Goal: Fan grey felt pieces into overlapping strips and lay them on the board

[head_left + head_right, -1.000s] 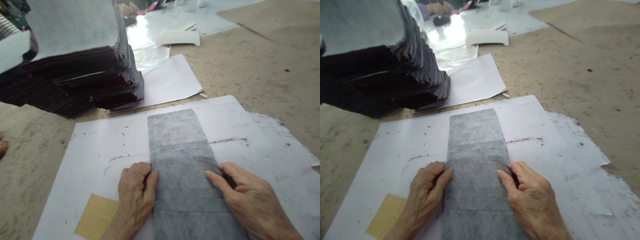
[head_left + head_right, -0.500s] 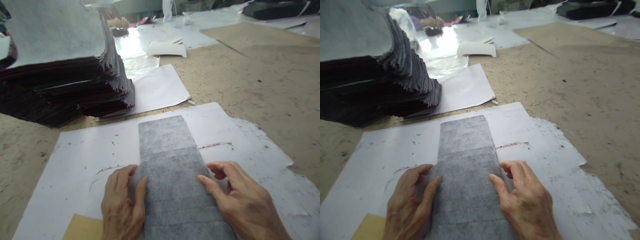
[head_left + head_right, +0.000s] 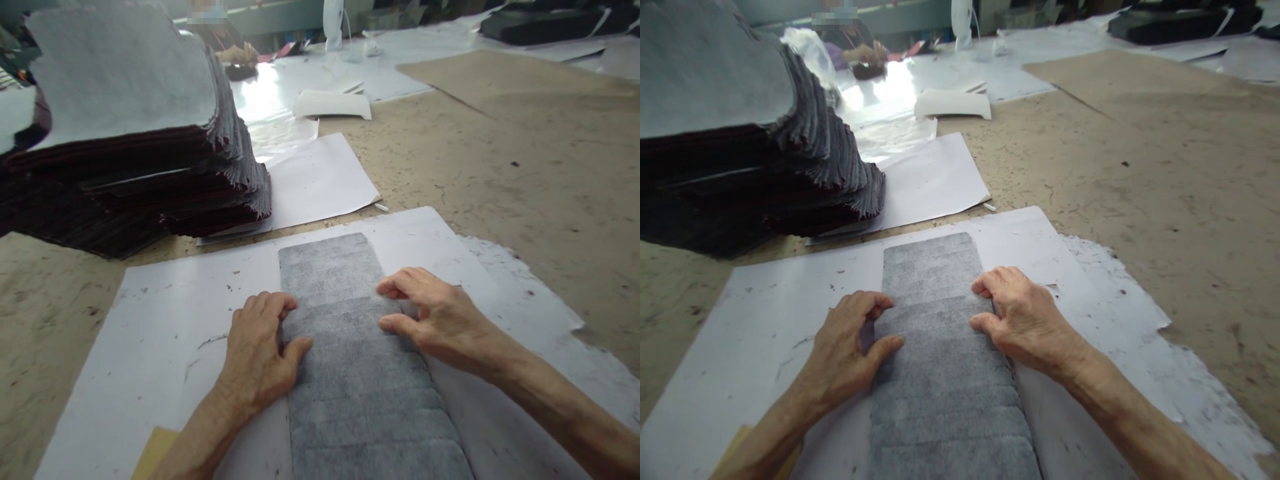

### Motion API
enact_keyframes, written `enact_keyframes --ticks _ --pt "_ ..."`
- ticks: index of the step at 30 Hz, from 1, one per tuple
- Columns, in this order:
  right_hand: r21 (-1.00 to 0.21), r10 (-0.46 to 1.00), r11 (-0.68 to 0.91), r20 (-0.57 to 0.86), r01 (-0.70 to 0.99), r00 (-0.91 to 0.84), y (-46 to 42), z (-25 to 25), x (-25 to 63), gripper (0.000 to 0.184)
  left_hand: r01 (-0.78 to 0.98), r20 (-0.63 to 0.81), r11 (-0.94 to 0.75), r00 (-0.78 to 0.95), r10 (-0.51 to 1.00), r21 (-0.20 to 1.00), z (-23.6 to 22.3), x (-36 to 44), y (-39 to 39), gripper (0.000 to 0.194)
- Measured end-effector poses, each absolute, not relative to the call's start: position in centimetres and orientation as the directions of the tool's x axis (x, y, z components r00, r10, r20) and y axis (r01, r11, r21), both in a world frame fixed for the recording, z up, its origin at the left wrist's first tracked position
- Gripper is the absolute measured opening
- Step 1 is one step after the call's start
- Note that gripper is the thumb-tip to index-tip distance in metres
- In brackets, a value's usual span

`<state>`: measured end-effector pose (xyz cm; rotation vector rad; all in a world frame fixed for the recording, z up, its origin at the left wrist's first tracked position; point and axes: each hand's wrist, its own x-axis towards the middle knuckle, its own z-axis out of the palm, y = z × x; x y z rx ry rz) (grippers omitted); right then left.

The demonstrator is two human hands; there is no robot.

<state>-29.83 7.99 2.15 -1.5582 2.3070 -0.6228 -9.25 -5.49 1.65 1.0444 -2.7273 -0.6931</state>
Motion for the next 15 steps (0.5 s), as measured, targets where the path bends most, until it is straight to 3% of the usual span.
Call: enact_keyframes --ticks 3,10,12,15 --pt "-0.531 -0.907 0.392 -0.086 -0.751 -0.413 7.78 2.44 -29.94 0.018 -0.619 -0.055 0.612 -0.724 -0.687 0.493 1.66 -9.41 -5.7 0.023" --pt "-0.602 -0.886 0.42 -0.112 -0.679 -0.449 7.39 2.21 -30.02 0.015 -0.604 -0.106 0.497 -0.695 -0.711 0.623 1.42 -9.51 -6.12 0.02" --pt "-0.622 -0.877 0.4 -0.047 -0.673 -0.477 7.56 2.11 -29.84 0.016 -0.594 -0.088 0.476 -0.68 -0.728 0.649 1.36 -9.55 -6.09 0.019" --pt "-0.591 -0.843 0.335 0.159 -0.734 -0.513 8.24 2.1 -29.28 0.023 -0.599 -0.055 0.481 -0.66 -0.749 0.641 1.3 -9.5 -5.84 0.017"
